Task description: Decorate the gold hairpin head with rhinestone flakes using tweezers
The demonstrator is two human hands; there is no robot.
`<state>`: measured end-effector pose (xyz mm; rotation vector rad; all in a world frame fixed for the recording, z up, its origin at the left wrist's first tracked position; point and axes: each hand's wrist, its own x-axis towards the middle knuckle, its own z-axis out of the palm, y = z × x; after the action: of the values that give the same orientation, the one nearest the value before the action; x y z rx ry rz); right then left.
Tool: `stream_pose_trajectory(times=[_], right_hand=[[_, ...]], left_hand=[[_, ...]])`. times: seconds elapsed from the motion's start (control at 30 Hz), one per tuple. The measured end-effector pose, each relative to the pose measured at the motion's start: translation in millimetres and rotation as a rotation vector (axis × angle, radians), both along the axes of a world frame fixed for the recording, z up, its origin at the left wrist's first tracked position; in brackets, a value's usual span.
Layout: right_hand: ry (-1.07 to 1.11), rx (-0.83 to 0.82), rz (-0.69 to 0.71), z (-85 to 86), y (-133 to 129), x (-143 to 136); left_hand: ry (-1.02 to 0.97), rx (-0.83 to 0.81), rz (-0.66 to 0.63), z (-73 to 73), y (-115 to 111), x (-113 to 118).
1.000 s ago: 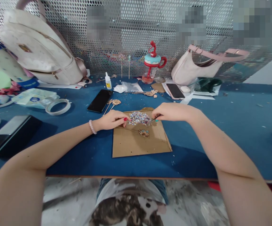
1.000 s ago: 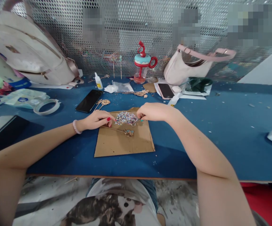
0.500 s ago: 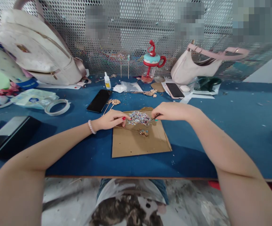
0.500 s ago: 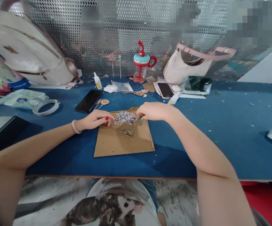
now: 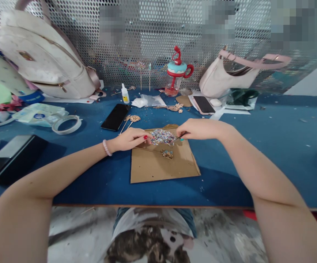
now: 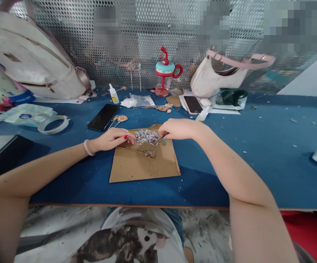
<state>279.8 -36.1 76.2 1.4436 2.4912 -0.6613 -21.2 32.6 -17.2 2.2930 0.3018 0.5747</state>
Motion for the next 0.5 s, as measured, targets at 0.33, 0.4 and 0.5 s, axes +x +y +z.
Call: stream_pose_trajectory(times=[0.33,0.4,0.5], right_hand=[[0.705,0.077,-0.184,-53.1,32.7,-2.5],[0.869,0.081,-0.255,-67.9,35.3,-8.5],[1.058,0.023,-0.320,-83.3,35.1,-15.2]], left_hand=[[-0.320,-0.401,0.398,0.9,-13.9,18.2],[-0.317,-0.489,0.408,-4.7,-13.7,20.7],[-0.329,-0.562,0.415,-9.6,-14.0,21.9]])
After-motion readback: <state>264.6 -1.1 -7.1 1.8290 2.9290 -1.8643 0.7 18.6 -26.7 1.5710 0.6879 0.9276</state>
